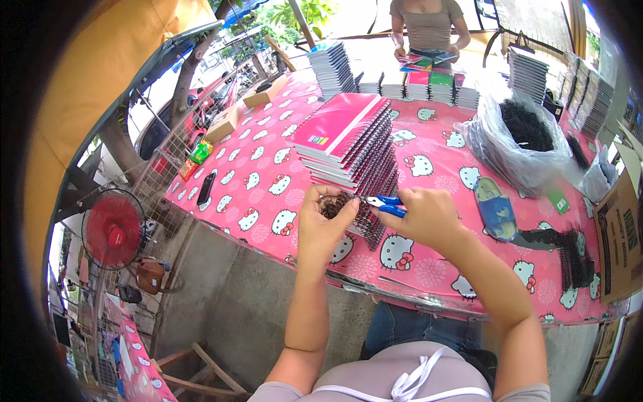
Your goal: The person trims the excess wire from a stack of spiral-bound notebooks using pliers and arranges the notebooks into neat stacks on a table.
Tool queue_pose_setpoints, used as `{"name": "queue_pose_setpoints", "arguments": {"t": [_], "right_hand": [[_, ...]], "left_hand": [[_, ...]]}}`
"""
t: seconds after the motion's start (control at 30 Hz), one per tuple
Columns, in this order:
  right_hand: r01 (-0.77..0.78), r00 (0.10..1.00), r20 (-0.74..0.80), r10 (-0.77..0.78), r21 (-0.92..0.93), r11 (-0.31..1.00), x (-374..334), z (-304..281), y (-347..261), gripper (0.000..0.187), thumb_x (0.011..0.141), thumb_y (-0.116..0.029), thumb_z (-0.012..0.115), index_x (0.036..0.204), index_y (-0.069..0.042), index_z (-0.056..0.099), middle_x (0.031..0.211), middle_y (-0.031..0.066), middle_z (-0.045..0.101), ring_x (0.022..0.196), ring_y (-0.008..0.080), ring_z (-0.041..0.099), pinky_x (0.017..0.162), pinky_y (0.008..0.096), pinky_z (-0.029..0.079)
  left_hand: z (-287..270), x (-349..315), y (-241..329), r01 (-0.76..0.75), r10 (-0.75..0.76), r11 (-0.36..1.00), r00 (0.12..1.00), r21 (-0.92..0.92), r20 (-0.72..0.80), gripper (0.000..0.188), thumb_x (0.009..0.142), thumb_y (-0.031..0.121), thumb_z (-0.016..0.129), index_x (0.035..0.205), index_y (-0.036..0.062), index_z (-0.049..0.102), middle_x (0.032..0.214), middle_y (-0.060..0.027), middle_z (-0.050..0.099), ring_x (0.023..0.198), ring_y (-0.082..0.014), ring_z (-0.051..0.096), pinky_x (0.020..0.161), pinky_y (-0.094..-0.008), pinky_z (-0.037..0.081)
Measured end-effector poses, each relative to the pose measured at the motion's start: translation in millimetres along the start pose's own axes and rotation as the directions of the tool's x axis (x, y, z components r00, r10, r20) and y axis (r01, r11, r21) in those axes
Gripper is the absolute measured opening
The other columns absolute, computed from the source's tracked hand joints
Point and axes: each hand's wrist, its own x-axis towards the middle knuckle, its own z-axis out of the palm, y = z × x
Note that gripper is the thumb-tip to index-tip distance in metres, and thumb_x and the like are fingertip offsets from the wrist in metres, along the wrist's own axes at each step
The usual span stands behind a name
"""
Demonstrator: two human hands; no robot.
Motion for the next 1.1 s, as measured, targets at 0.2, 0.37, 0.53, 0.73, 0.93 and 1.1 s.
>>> {"name": "queue_pose_setpoints", "arguments": {"t": [0.2,0.37,0.53,0.73,0.93,1.1], "right_hand": [[0.196,0.858,-0.464,-0.220,-0.100,0.976,-14,16,19,0.053,0.075,-0.055,0.066,0.066,-0.003,0.062,0.059,0.0130,0.062,0.052,0.0293,0.063,0.052,0.0405,0.050],[0.179,0.940,-0.283,-0.190,-0.065,0.982,-1,14,12,0.053,0.075,-0.056,0.067,0.071,-0.003,0.063,0.065,0.0127,0.063,0.057,0.0285,0.064,0.055,0.0393,0.051],[0.044,0.995,-0.083,-0.047,-0.038,0.998,-12,9,9,0.052,0.074,-0.055,0.069,0.076,-0.003,0.062,0.071,0.0127,0.064,0.064,0.0274,0.064,0.059,0.0383,0.051],[0.270,0.845,-0.430,-0.318,-0.170,0.948,-9,22,28,0.053,0.075,-0.055,0.068,0.075,-0.002,0.062,0.068,0.0132,0.063,0.062,0.0275,0.064,0.056,0.0388,0.051],[0.061,0.997,-0.055,-0.061,-0.003,0.998,-13,16,15,0.053,0.075,-0.055,0.067,0.073,-0.002,0.062,0.066,0.0121,0.061,0.060,0.0273,0.063,0.053,0.0399,0.049],[0.305,0.793,-0.494,-0.357,-0.186,0.934,-14,31,33,0.054,0.075,-0.056,0.067,0.069,-0.002,0.062,0.064,0.0128,0.062,0.055,0.0279,0.063,0.049,0.0393,0.049]], "left_hand": [[-11,-2,0,0.101,-0.101,0.995,0.995,-0.007,0.001,0.036,0.080,0.009,0.074,0.104,0.0034,0.048,0.076,-0.0021,0.059,0.051,-0.0042,0.050,0.038,-0.0182,0.037],[1,-8,-2,0.073,-0.074,0.996,0.997,0.050,0.021,0.037,0.080,0.012,0.074,0.104,0.0041,0.047,0.076,-0.0014,0.059,0.055,-0.0036,0.051,0.039,-0.0183,0.037],[-6,-7,-5,0.117,-0.117,0.993,0.993,-0.028,-0.015,0.040,0.078,0.010,0.076,0.105,0.0042,0.047,0.074,-0.0020,0.060,0.051,-0.0049,0.050,0.040,-0.0182,0.036],[5,-13,-10,0.070,-0.069,0.996,0.997,0.050,-0.025,0.040,0.079,0.010,0.075,0.105,0.0043,0.046,0.078,-0.0038,0.062,0.056,-0.0037,0.052,0.040,-0.0173,0.033],[-6,-10,-12,0.157,-0.154,0.986,0.986,0.051,-0.055,0.047,0.076,0.011,0.078,0.107,0.0033,0.045,0.081,-0.0044,0.063,0.060,-0.0045,0.053,0.046,-0.0186,0.038],[-1,-17,-15,0.123,-0.117,0.985,0.992,0.118,-0.056,0.044,0.075,0.009,0.078,0.107,0.0045,0.049,0.076,-0.0028,0.063,0.056,-0.0051,0.054,0.042,-0.0178,0.035]]}}
